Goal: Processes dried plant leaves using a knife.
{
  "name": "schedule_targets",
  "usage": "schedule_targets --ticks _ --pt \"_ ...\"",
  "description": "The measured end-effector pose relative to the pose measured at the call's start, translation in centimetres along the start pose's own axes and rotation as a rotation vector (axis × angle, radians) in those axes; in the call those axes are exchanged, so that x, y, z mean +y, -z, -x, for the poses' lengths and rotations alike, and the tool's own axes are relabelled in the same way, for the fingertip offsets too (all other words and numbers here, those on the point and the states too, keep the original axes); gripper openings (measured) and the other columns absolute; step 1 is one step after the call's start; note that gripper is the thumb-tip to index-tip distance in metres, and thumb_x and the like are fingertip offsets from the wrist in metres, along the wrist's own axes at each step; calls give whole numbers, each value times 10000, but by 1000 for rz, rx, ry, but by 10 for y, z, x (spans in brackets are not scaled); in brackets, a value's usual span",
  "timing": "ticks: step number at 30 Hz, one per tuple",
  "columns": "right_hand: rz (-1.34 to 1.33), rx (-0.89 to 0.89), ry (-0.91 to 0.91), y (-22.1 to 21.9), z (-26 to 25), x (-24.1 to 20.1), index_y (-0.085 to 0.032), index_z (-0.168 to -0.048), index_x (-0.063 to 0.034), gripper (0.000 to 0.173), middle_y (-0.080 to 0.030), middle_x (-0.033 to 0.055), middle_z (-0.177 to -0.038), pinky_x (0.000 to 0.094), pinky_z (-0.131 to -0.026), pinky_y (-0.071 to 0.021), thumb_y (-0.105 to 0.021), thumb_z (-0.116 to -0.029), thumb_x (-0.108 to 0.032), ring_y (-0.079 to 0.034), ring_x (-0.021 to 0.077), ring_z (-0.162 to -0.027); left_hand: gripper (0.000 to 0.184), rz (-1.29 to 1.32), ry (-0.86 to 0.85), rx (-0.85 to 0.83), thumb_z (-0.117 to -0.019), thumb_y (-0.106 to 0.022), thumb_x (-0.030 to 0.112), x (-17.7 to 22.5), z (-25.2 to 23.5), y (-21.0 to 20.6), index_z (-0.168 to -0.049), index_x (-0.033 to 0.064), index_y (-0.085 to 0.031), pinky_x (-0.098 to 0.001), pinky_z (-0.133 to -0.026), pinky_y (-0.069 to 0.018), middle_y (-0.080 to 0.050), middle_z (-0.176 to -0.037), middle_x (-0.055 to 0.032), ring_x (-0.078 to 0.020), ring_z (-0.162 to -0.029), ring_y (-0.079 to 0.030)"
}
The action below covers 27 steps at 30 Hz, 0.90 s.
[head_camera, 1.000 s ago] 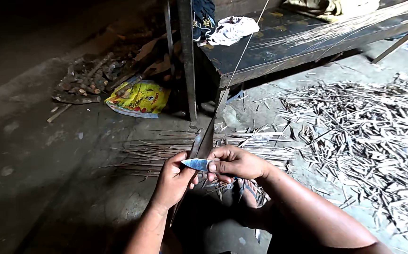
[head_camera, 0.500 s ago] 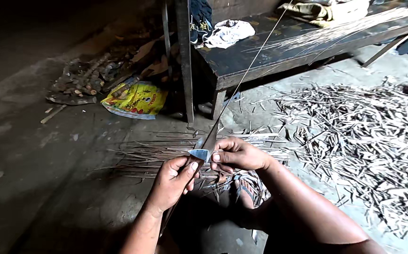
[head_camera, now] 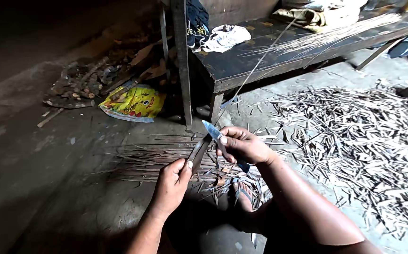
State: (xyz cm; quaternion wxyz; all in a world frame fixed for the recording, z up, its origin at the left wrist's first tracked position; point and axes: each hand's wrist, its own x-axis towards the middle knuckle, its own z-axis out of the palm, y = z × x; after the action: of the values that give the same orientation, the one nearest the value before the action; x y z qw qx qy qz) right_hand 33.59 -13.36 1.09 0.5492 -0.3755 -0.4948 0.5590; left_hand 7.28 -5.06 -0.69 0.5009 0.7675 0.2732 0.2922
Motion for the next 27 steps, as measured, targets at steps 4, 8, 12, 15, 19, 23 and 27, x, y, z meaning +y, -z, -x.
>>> schedule_targets --ticks 4,8,12,15,19,23,27 --pt "-6 -154 -92 -20 2 6 -629 -1101 -64 246 -720 65 -863 229 -491 -511 -467 -1096 -249 -620 81 -566 252 109 -22 27 -1044 -531 147 5 -2 1 -833 82 -653 -197 -445 -479 -636 -669 28 -48 -483 -552" --pt "-20 -285 -137 -34 3 13 -627 -1073 -40 240 -711 71 -810 210 -455 -481 -488 -1096 -234 -592 68 -519 220 280 -49 0 -1015 -542 94 6 0 1 -861 70 -697 -177 -446 -484 -667 -704 26 -32 -491 -557" --pt "-22 -279 -128 -31 1 11 -631 -1084 -37 230 -694 51 -777 193 -446 -450 -491 -1094 -220 -566 47 -511 244 345 -42 -39 -1038 -533 114 7 0 4 -868 64 -700 -174 -445 -478 -668 -698 12 -36 -489 -555" --pt "-2 -238 -110 -25 0 9 -631 -1084 -42 229 -692 43 -777 188 -455 -447 -492 -1095 -223 -566 44 -521 255 340 -27 -61 -1055 -527 126 8 -1 6 -868 48 -682 -183 -433 -471 -664 -695 -2 -48 -474 -549" --pt "32 -203 -86 -17 -1 8 -639 -1091 -37 252 -701 52 -807 199 -464 -454 -492 -1095 -242 -574 54 -533 268 328 11 -93 -1066 -513 142 10 0 7 -879 31 -670 -195 -423 -469 -662 -693 -15 -60 -462 -542" --pt "81 -157 -69 -9 -1 8 -644 -1084 -36 254 -708 49 -828 203 -472 -461 -497 -1094 -243 -573 53 -538 269 278 26 -86 -1058 -524 142 11 1 7 -849 47 -665 -191 -418 -461 -665 -683 -4 -53 -460 -543" --pt "132 -129 -43 -9 -3 8 -645 -1083 -31 260 -713 46 -839 204 -473 -454 -495 -1096 -242 -563 47 -536 272 204 11 -58 -1054 -527 145 9 0 7 -830 62 -656 -192 -420 -464 -657 -675 5 -47 -459 -540"
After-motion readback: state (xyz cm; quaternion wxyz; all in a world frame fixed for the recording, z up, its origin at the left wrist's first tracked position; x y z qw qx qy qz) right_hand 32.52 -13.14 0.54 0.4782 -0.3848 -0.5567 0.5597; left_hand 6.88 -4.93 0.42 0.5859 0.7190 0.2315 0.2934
